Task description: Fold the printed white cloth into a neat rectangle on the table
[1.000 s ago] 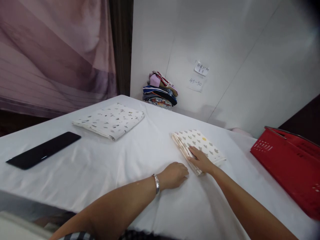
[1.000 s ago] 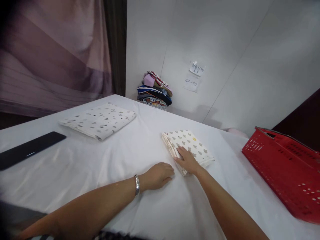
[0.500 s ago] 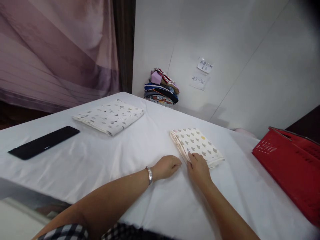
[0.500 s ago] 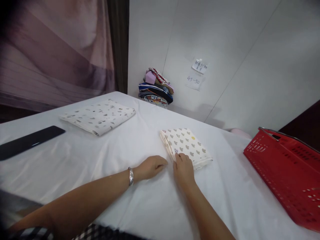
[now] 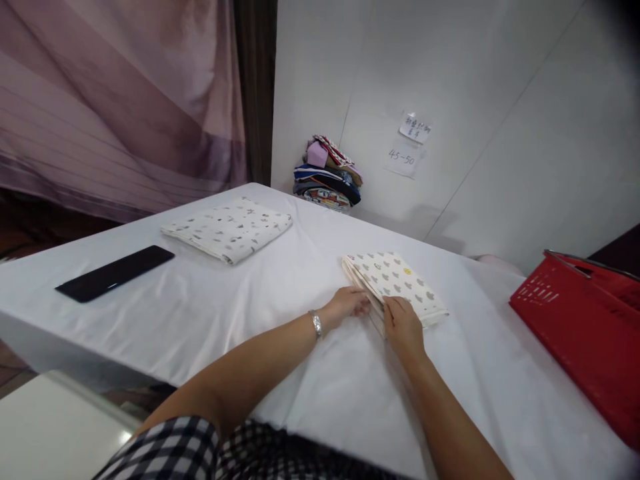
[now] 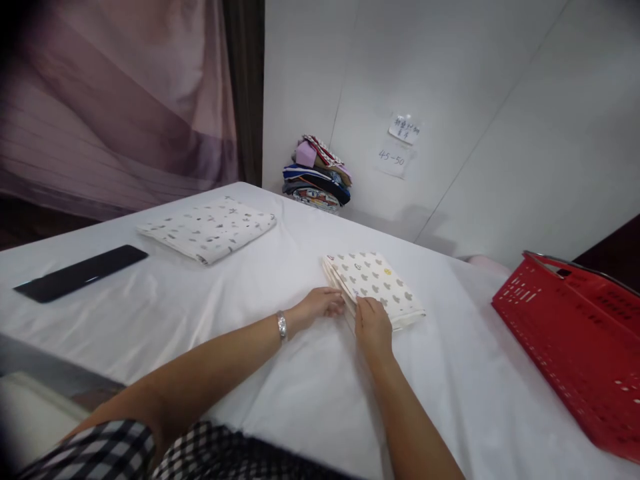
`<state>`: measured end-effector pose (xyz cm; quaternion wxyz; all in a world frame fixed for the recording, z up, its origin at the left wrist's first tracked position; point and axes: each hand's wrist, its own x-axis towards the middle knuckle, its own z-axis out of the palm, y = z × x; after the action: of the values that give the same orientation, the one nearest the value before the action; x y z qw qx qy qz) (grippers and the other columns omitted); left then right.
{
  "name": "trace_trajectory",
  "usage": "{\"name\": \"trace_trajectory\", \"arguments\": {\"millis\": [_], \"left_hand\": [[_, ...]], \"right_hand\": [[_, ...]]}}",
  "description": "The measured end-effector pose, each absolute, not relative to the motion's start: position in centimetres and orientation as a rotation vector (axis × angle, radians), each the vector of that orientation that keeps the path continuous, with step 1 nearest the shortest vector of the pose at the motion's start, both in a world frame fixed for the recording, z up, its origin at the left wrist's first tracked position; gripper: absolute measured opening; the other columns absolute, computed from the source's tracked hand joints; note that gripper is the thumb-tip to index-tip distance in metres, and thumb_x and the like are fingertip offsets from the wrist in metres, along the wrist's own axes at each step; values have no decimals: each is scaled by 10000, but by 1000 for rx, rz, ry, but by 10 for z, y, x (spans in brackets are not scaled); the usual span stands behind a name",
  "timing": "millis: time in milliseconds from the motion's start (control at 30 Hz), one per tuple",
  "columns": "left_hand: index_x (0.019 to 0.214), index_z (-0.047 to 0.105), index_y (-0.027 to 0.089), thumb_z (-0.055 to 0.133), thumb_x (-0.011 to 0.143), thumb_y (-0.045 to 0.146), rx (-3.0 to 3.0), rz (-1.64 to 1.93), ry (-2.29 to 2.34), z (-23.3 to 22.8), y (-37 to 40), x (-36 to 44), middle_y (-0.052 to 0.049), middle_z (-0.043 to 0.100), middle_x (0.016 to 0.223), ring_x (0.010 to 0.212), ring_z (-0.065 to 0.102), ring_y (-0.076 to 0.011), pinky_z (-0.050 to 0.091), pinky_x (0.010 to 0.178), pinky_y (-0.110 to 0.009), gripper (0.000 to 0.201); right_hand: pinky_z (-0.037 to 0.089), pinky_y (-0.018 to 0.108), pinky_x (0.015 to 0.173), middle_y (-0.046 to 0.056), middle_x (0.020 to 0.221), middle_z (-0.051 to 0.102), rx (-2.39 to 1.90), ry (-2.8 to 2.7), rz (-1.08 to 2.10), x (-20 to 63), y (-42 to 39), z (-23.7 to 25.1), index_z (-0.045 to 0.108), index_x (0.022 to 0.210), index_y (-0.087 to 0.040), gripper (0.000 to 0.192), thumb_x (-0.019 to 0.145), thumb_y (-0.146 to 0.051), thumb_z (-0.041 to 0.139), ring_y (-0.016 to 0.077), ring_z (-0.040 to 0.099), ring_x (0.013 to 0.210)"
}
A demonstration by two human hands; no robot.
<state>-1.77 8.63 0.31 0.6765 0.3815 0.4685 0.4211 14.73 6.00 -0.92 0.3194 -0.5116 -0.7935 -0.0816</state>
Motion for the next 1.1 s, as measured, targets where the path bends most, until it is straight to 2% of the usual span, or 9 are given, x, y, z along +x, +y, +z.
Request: {"name": "trace_trajectory", "arguments": {"millis": [133, 233, 400, 533, 700, 867, 967, 1100], "left_hand": [[781, 564, 117, 541, 823, 198, 742, 1067, 1030, -5, 87, -6, -63, 640, 786, 522, 565, -74, 431, 495, -189, 94], [752, 536, 126, 553, 821, 193, 752, 1110, 1046, -10, 87, -7, -56, 633, 766, 528, 561, -69, 439, 504, -185, 98], [773, 558, 127, 604, 781, 183, 798, 1118, 1062, -13, 85, -10, -32, 629, 698, 550, 581, -97, 461, 517, -203, 74], [851, 591, 118, 579, 793, 173, 865, 1070, 996, -16, 86, -10, -33, 646, 746, 562, 587, -96, 481, 536, -209, 81], [903, 615, 114, 577, 800, 193, 887, 1002, 911, -18, 89, -13, -51, 656, 824, 570, 587, -80, 485, 551, -201, 136], [829, 621, 105, 567, 813, 209, 914, 993, 888, -18, 90, -15, -50, 637, 796, 564, 578, -78, 486, 552, -209, 118], [804, 613, 102, 548, 830, 215, 902, 988, 887, -18, 91, -14, -43, 624, 760, 554, 576, -83, 492, 556, -219, 132], [819, 615, 103, 539, 843, 235, 885, 969, 901, -17, 93, -13, -42, 627, 750, 542, 572, -83, 491, 550, -217, 154]], "right_hand": [[431, 325, 766, 81, 928, 621, -1381, -2205, -166, 145, 54, -8, 593, 1068, -177, 274, 904, -261, 390, 208, 543, 880], [417, 325, 751, 81, 951, 610, -1454, -2224, -178, 143, 51, -9, 563, 1118, -178, 296, 872, -307, 458, 218, 533, 884], [403, 313, 753, 74, 895, 599, -1461, -2207, -156, 144, 51, -9, 610, 1015, -177, 237, 851, -215, 444, 207, 526, 872], [400, 316, 746, 62, 848, 587, -1448, -2171, -83, 147, 51, -9, 627, 957, -183, 235, 852, -199, 417, 202, 522, 844], [416, 311, 712, 57, 819, 584, -1422, -2110, 87, 148, 53, -7, 626, 938, -185, 229, 858, -320, 458, 198, 526, 796], [415, 291, 683, 43, 794, 586, -1442, -2056, 168, 149, 57, -9, 627, 884, -193, 233, 878, -322, 434, 181, 533, 757], [414, 284, 691, 38, 786, 578, -1428, -2043, 133, 151, 59, -8, 620, 859, -193, 237, 890, -287, 405, 175, 532, 762], [408, 294, 747, 54, 814, 579, -1358, -2043, -63, 152, 59, -4, 613, 877, -184, 247, 903, -261, 379, 180, 523, 810]]}}
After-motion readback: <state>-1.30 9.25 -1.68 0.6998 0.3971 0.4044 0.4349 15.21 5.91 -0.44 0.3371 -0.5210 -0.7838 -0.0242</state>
